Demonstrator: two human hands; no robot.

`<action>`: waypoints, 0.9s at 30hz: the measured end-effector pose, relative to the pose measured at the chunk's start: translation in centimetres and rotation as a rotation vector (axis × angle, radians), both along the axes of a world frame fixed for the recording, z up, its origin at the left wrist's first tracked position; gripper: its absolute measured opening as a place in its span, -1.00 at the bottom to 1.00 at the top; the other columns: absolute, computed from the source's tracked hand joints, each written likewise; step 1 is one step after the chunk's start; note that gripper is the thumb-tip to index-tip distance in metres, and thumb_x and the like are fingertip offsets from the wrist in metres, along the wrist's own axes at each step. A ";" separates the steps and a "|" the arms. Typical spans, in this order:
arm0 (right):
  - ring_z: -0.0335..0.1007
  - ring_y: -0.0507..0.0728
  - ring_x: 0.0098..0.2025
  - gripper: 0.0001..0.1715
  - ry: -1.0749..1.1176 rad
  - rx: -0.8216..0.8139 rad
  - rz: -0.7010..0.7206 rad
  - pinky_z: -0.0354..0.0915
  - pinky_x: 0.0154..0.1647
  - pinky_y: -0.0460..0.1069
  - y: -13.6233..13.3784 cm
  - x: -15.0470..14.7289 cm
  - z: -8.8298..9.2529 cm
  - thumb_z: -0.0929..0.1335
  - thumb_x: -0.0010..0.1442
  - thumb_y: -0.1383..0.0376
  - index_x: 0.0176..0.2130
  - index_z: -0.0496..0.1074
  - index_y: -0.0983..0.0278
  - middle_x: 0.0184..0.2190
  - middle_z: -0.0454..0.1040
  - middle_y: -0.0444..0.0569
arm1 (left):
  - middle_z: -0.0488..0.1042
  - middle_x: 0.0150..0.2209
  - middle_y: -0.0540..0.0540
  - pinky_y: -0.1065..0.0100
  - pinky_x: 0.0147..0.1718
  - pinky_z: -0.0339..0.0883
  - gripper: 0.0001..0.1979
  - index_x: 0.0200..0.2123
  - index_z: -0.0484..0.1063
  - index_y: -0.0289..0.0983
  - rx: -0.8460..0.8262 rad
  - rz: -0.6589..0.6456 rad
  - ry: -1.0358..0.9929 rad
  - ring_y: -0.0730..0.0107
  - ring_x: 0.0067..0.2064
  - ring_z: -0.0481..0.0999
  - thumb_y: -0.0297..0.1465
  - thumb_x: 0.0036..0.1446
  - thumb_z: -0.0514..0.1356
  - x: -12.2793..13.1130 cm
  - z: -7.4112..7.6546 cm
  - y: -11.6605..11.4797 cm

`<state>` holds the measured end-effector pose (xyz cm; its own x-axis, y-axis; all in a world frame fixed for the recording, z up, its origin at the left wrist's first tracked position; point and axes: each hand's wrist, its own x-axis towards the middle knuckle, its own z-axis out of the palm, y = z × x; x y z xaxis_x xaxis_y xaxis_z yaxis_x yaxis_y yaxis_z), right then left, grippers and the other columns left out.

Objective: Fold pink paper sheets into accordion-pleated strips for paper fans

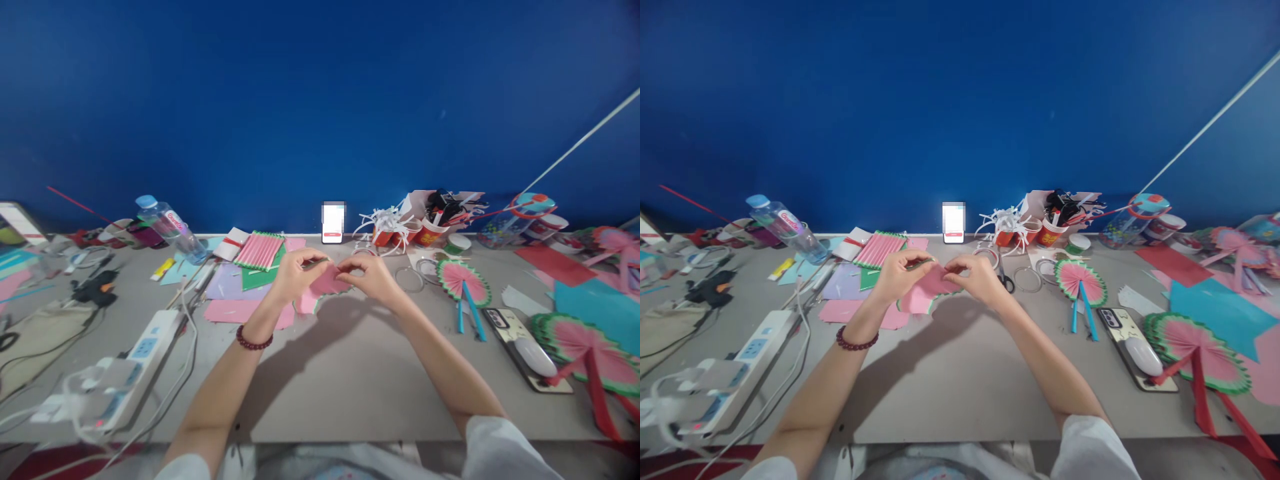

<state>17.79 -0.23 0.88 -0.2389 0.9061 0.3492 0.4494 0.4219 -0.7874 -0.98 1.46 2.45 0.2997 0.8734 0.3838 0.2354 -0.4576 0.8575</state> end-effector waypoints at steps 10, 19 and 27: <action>0.47 0.08 -0.37 -0.89 0.053 -0.058 -0.031 0.33 -0.30 -0.06 0.6 0.1 -0.6 0.40 0.06 0.29 -0.40 0.58 0.24 -0.43 0.58 -0.06 | 0.56 -0.40 -0.08 0.39 -0.36 0.37 -0.83 -0.41 0.53 -0.30 -0.092 0.054 -0.103 0.39 -0.35 0.50 -0.30 -0.01 0.28 -0.3 -0.7 0.7; 0.42 0.06 -0.40 -0.89 0.021 0.021 0.012 0.28 -0.33 -0.06 0.6 0.3 -0.4 0.39 0.05 0.35 -0.49 0.52 0.27 -0.51 0.53 -0.10 | 0.54 -0.38 -0.10 0.41 -0.37 0.33 -0.78 -0.39 0.51 -0.32 -0.170 -0.052 -0.065 0.41 -0.36 0.48 -0.28 -0.05 0.30 -0.1 -0.7 0.9; 0.46 0.07 -0.37 -0.86 -0.027 -0.057 0.071 0.32 -0.30 -0.06 0.6 0.6 -0.4 0.41 0.05 0.25 -0.34 0.56 0.25 -0.40 0.58 -0.06 | 0.56 -0.41 -0.07 0.41 -0.37 0.29 -0.78 -0.43 0.55 -0.30 -0.192 -0.052 0.115 0.37 -0.34 0.48 -0.25 0.01 0.27 -0.6 -0.4 0.7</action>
